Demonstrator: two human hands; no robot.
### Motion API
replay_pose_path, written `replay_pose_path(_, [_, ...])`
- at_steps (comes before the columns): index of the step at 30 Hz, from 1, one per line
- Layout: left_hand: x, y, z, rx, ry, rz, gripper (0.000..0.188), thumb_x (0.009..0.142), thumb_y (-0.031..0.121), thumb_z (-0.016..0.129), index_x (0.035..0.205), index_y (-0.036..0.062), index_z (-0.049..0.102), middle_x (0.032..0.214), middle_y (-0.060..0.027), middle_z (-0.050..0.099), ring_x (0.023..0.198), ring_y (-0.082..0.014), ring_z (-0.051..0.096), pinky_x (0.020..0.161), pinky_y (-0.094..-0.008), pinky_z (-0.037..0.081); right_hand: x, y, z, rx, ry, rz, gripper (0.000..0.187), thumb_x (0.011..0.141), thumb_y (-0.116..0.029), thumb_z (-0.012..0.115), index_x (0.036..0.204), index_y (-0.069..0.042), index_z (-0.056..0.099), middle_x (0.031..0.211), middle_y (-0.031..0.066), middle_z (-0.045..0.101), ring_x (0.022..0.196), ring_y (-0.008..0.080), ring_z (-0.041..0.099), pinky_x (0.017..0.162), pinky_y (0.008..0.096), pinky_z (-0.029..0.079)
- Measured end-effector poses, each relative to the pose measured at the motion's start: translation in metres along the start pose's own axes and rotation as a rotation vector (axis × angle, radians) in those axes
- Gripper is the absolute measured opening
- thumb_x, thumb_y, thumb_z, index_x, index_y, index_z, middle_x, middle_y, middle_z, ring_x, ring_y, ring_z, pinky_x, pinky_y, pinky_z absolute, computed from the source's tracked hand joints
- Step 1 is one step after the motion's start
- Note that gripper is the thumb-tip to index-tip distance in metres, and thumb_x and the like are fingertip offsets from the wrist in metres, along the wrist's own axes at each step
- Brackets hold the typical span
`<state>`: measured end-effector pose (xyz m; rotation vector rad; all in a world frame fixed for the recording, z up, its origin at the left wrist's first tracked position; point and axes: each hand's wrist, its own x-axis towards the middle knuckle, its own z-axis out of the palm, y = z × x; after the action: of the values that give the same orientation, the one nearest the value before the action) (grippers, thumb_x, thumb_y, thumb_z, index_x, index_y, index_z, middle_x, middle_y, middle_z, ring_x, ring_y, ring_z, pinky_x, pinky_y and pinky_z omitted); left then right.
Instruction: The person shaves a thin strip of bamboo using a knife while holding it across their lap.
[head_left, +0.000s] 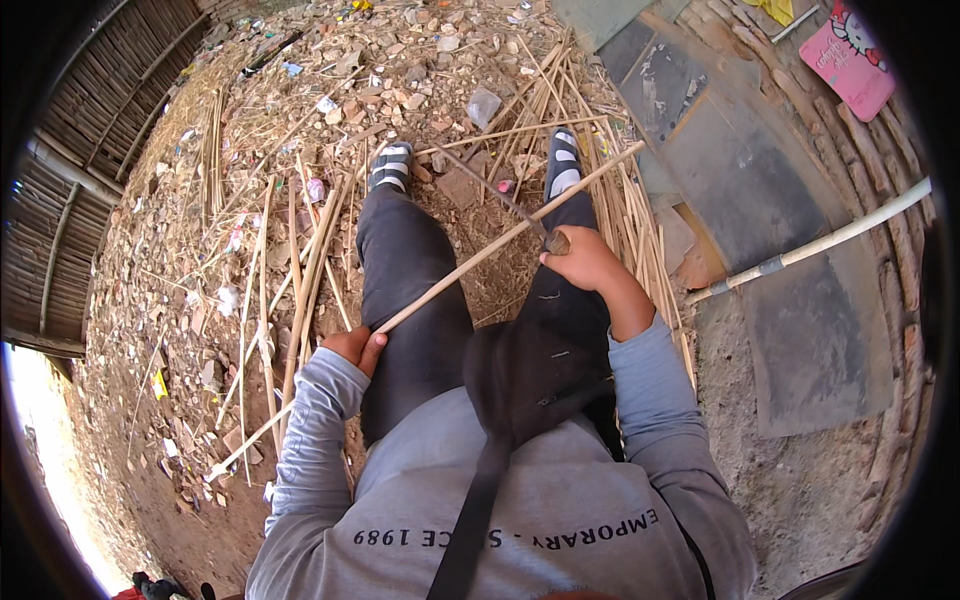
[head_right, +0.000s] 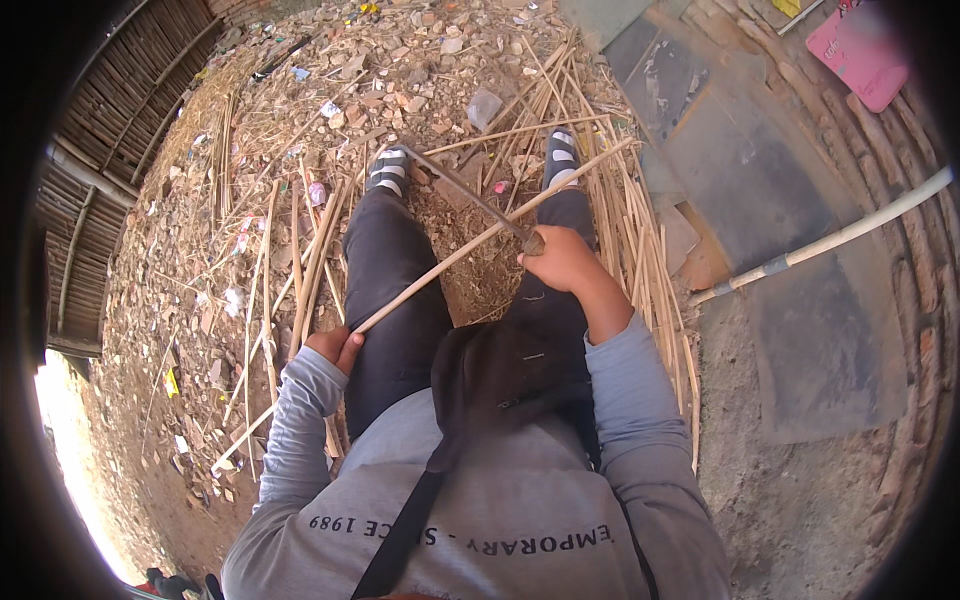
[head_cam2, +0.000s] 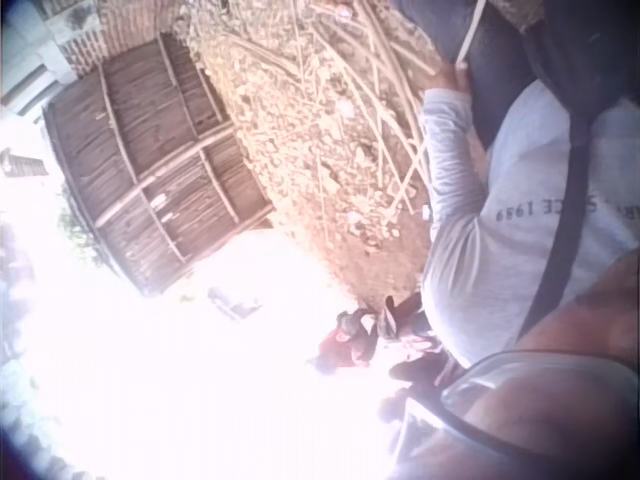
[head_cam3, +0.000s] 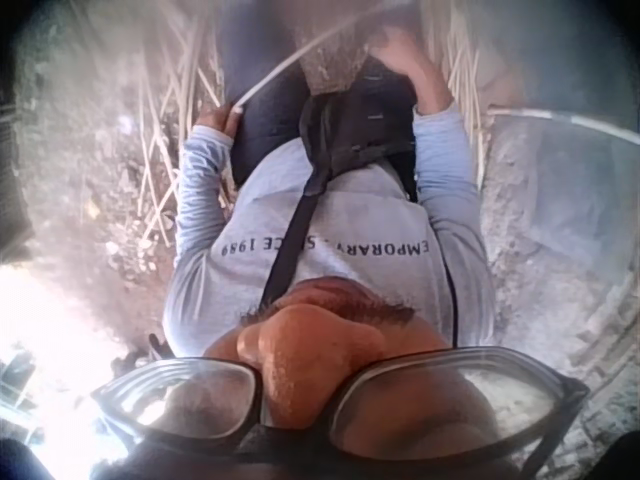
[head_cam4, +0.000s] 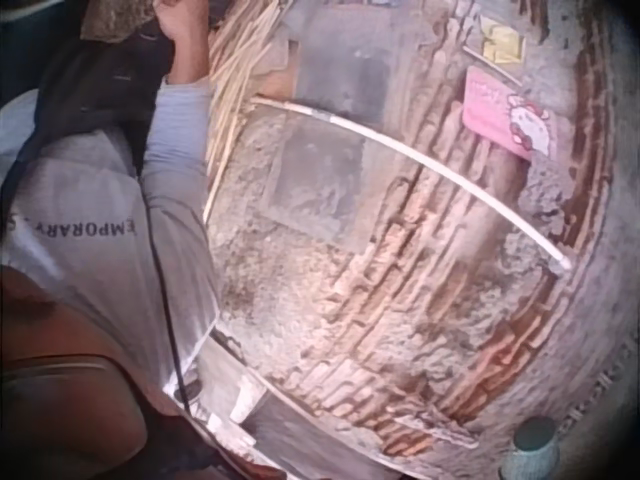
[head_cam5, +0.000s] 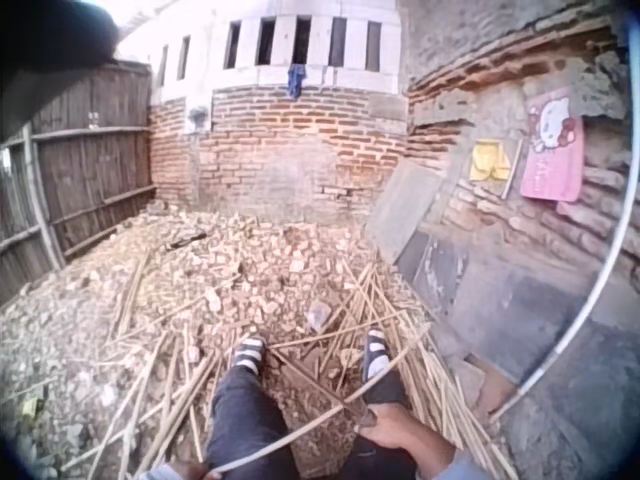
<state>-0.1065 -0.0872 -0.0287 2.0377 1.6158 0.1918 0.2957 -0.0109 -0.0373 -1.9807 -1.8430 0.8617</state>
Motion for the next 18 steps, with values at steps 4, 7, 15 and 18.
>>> replay_pose_path(4, [0.000, 0.001, -0.004, -0.021, -0.028, -0.008, 0.050, 0.104, 0.044, 0.050, 0.085, -0.0011, 0.061, 0.071, -0.0269, 0.060, 0.073, -0.0474, 0.063, 0.068, -0.0518, 0.048, -0.018, -0.011, 0.003, -0.158, 0.023, -0.227, 0.032, 0.081, -0.028, 0.077, 0.094, -0.001, 0.068, 0.086, 0.0234, 0.068, 0.087, 0.0432, 0.066, 0.075, 0.0470, 0.051])
replay_pose_path(7, [0.002, -0.001, -0.001, -0.004, 0.017, 0.024, 0.049, 0.104, 0.043, 0.050, 0.086, -0.0009, 0.061, 0.071, -0.0272, 0.061, 0.074, -0.0477, 0.063, 0.068, -0.0521, 0.048, 0.005, 0.014, -0.017, 0.046, -0.014, -0.111, 0.033, 0.080, -0.029, 0.078, 0.091, 0.000, 0.066, 0.083, 0.0204, 0.068, 0.080, 0.0398, 0.067, 0.072, 0.0443, 0.051])
replay_pose_path(15, [0.003, -0.009, 0.003, -0.025, 0.033, 0.052, 0.047, 0.103, 0.044, 0.052, 0.084, 0.0011, 0.060, 0.071, -0.0273, 0.062, 0.074, -0.0482, 0.064, 0.067, -0.0533, 0.049, -0.014, -0.016, -0.009, -0.134, 0.033, -0.165, 0.033, 0.080, -0.030, 0.077, 0.093, -0.002, 0.068, 0.085, 0.0240, 0.068, 0.088, 0.0437, 0.066, 0.077, 0.0494, 0.051])
replay_pose_path(18, [0.003, -0.012, 0.007, -0.070, 0.036, 0.069, 0.047, 0.103, 0.044, 0.053, 0.083, 0.0013, 0.060, 0.069, -0.0271, 0.061, 0.073, -0.0479, 0.064, 0.066, -0.0533, 0.049, -0.009, 0.001, -0.019, -0.137, -0.025, -0.181, 0.032, 0.080, -0.030, 0.077, 0.092, -0.002, 0.067, 0.083, 0.0224, 0.068, 0.083, 0.0421, 0.066, 0.074, 0.0473, 0.051])
